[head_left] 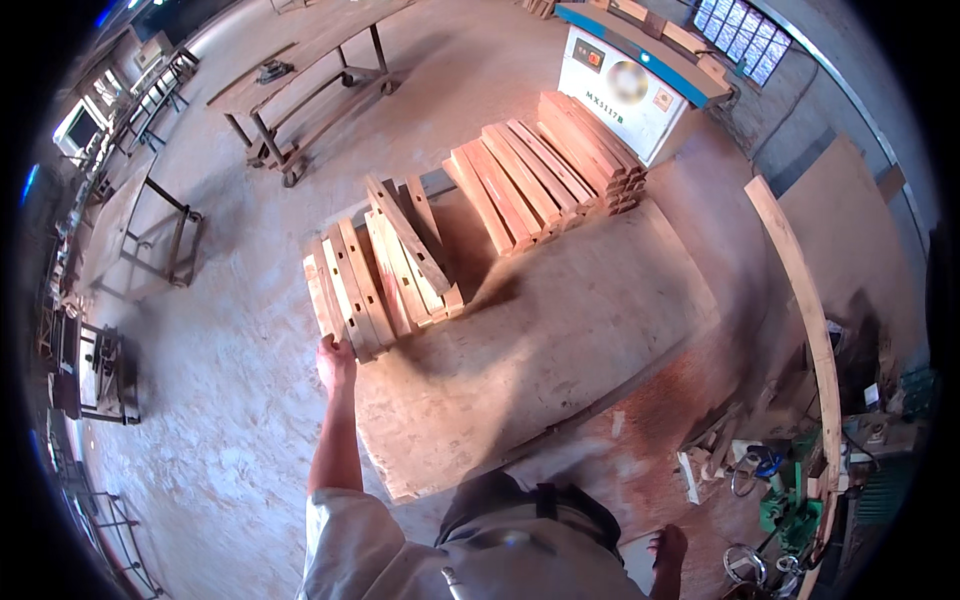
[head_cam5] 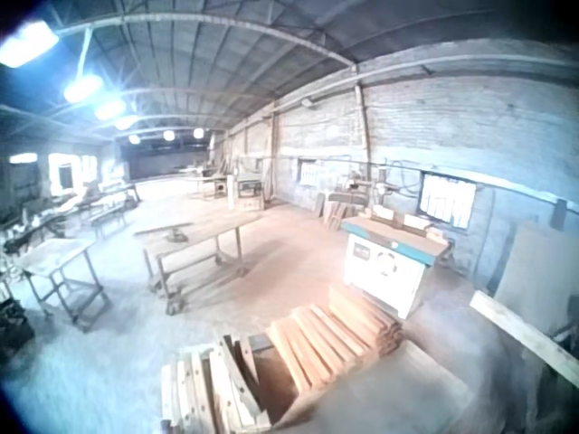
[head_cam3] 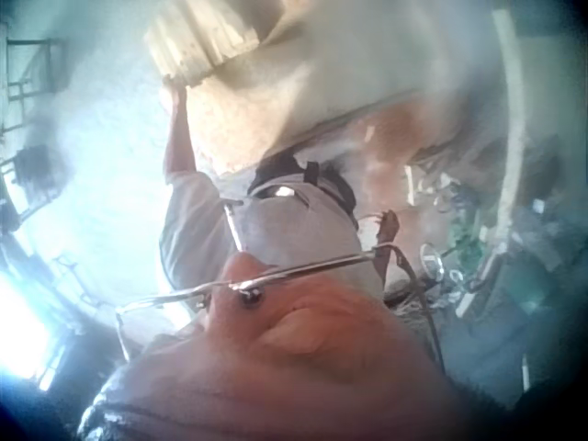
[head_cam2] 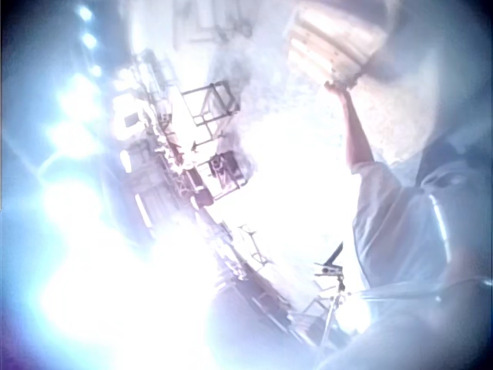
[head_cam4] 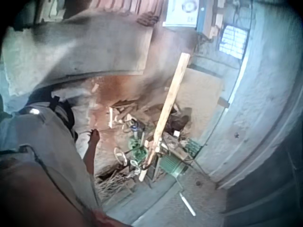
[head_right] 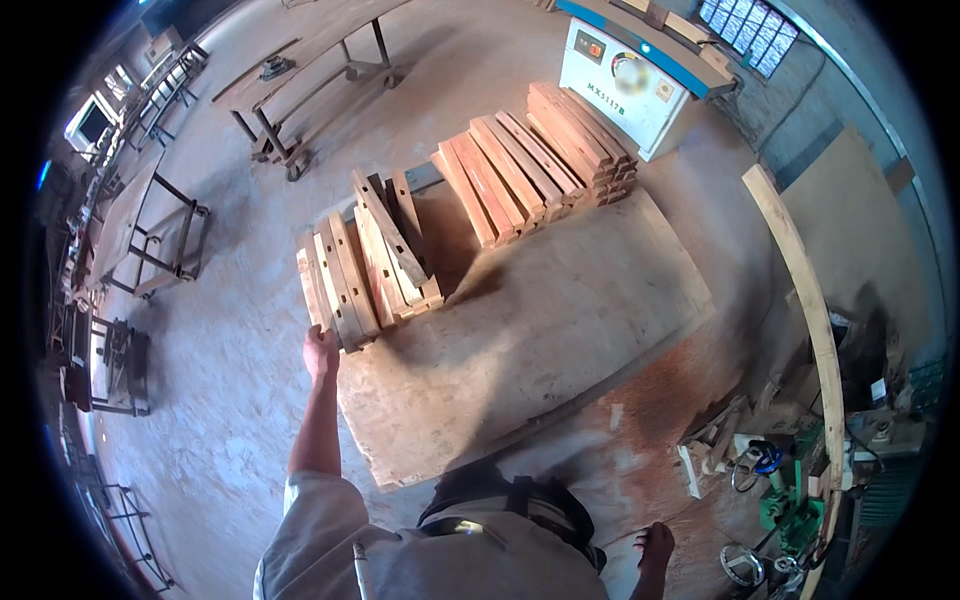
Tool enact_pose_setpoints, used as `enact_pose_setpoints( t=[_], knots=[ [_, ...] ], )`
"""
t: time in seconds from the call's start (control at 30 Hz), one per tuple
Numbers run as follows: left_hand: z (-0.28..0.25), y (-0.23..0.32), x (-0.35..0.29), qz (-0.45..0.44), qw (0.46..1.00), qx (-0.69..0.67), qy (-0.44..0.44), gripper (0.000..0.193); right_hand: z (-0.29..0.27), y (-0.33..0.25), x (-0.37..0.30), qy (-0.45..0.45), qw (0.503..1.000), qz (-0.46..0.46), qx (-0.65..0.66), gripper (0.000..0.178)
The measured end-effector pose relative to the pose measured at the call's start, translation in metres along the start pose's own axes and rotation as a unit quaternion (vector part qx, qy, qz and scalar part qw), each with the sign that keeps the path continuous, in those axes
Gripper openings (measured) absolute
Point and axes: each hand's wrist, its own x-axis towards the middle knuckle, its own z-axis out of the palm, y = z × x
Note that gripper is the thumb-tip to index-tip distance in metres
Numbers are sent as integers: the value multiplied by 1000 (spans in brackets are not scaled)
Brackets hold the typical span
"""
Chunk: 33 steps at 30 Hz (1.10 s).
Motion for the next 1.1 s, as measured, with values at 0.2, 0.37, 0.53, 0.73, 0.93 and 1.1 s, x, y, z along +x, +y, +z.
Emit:
enact_pose_setpoints(
  t=[0.2, 0.37, 0.53, 0.73, 0.93, 1.1],
  knots=[
    [15, 32, 3, 28, 999, 21, -37, 41, 9, 33, -3, -47, 994, 89, 29, 14],
    [24, 32, 40, 40, 994, 48, -88, 40, 21, 39, -21, -54, 990, 62, -114, 18],
    [12, 64, 66, -7, 972, 65, -226, 27, 16, 43, -22, -30, 994, 80, -72, 21],
    [1, 61, 84, -112, 938, 8, -327, 22, 28, 31, -26, -41, 995, 68, -53, 21],
    [-24, 19, 4, -46, 778, -498, -381, 25, 40, 24, -29, -106, 993, 40, 8, 19],
    [-14, 46, -112, -61, 724, -555, -406, 23, 128, -69, -79, -173, 962, -149, -150, 25]
  ],
)
